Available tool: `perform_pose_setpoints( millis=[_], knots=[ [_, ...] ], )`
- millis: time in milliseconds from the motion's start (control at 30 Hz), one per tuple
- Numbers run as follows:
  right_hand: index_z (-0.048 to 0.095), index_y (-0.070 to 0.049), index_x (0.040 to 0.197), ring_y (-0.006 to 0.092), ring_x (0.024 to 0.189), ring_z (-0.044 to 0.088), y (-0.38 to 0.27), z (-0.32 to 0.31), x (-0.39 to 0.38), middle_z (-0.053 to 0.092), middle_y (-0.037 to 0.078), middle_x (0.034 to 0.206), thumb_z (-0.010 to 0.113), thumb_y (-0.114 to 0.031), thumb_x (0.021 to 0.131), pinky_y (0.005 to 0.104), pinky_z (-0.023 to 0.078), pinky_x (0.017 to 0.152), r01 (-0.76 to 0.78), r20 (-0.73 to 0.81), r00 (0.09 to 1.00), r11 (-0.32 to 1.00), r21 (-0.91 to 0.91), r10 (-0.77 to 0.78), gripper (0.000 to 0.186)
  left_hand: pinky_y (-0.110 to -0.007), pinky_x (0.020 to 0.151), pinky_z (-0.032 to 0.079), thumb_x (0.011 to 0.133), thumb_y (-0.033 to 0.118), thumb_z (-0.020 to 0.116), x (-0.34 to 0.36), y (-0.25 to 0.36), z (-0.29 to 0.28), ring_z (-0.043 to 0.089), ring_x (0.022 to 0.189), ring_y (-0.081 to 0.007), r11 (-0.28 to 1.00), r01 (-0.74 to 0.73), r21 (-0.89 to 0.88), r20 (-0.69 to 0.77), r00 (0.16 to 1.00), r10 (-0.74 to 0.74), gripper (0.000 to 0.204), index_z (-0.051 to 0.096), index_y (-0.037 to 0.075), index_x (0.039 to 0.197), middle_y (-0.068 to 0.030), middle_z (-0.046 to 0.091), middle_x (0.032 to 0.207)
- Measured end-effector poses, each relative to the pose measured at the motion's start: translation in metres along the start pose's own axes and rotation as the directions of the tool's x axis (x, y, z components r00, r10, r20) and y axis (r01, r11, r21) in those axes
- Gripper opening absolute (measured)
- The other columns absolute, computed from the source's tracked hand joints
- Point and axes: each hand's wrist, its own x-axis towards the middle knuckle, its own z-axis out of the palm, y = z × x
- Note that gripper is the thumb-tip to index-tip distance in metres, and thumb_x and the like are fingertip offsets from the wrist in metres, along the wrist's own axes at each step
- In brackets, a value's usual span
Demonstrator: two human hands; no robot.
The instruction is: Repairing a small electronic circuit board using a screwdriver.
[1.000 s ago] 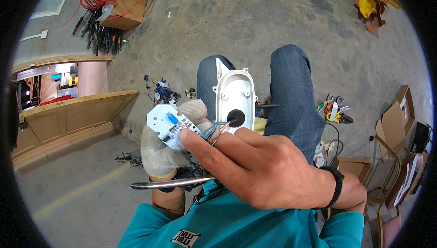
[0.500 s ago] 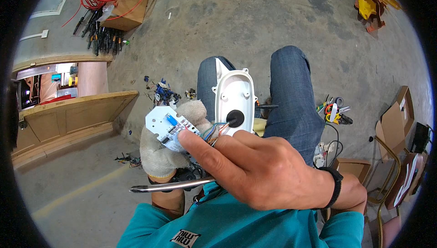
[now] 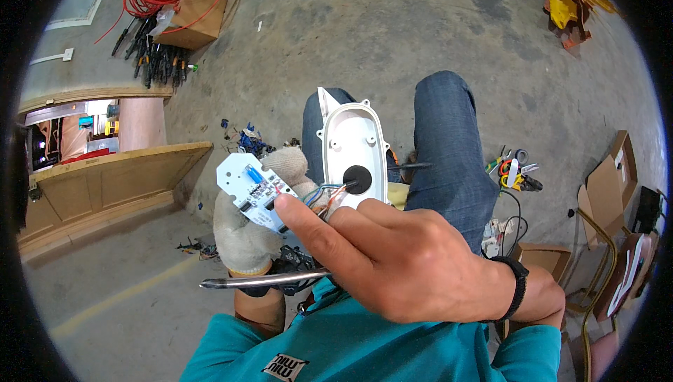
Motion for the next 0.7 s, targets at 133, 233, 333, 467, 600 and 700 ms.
perform_pose_setpoints(
  millis=[133,233,333,467,600,700],
  knots=[
    [0.051,0.006,0.144,0.0175,0.058,0.053,0.001,0.0,-0.002,0.048,0.005,0.071,0.065,-0.002,0.08,0.0317,0.047,0.05,-0.024,0.01,1.0,0.999,0.024,0.024,0.066,-0.031,0.089,0.054,0.067,0.002,0.082,0.0,0.0,0.007,0.068,0.1,-0.0164,0.943,0.057,-0.328,-0.147,0.983,-0.11,0.064,0.063,-0.005,0.127,-0.011,0.072,0.111],
    [0.049,0.006,0.145,0.0177,0.058,0.052,0.001,0.001,-0.002,0.049,0.005,0.072,0.065,-0.002,0.078,0.0319,0.047,0.05,-0.031,0.009,0.999,0.999,0.032,0.031,0.069,-0.03,0.088,0.054,0.066,0.001,0.081,-0.001,0.002,0.006,0.068,0.099,-0.0158,0.964,0.057,-0.259,-0.16,0.982,-0.102,0.061,0.064,-0.004,0.125,-0.0102,0.073,0.108],
    [0.05,0.006,0.144,0.0177,0.058,0.053,0.002,0.0,-0.002,0.049,0.005,0.073,0.065,-0.002,0.078,0.0318,0.047,0.05,-0.029,0.021,0.999,0.999,0.018,0.028,0.069,-0.03,0.087,0.054,0.066,0.002,0.081,-0.003,0.002,0.004,0.068,0.097,-0.0156,0.988,0.05,-0.145,-0.191,0.978,-0.078,0.061,0.065,-0.004,0.124,-0.0099,0.073,0.107],
    [0.054,0.005,0.141,0.0176,0.059,0.053,0.001,-0.001,-0.001,0.047,0.005,0.072,0.066,-0.003,0.077,0.0317,0.047,0.05,-0.042,0.03,0.999,0.999,0.026,0.041,0.066,-0.046,0.093,0.057,0.091,0.012,0.066,-0.005,0.001,-0.005,0.064,0.114,-0.0351,0.978,-0.079,0.193,-0.027,0.996,0.086,0.054,0.048,-0.008,0.138,-0.0295,0.058,0.13],
    [0.056,0.005,0.138,0.0175,0.059,0.054,0.001,-0.002,-0.001,0.046,0.005,0.071,0.066,-0.004,0.076,0.0317,0.046,0.049,-0.05,0.048,0.998,0.999,-0.004,0.05,0.064,-0.051,0.096,0.057,0.1,0.017,0.059,-0.001,-0.007,-0.008,0.063,0.119,-0.0419,0.971,-0.113,0.21,0.025,0.994,0.11,0.054,0.041,-0.009,0.144,-0.036,0.052,0.138],
    [0.057,0.003,0.138,0.0169,0.059,0.054,0.001,-0.003,-0.002,0.046,0.005,0.072,0.066,-0.004,0.075,0.0315,0.046,0.048,-0.037,0.038,0.999,0.999,-0.007,0.037,0.063,-0.051,0.097,0.057,0.1,0.015,0.058,0.005,-0.012,-0.007,0.062,0.12,-0.0415,0.959,-0.282,-0.015,0.107,0.953,0.282,0.053,0.041,-0.009,0.144,-0.0365,0.052,0.138]
  ],
)
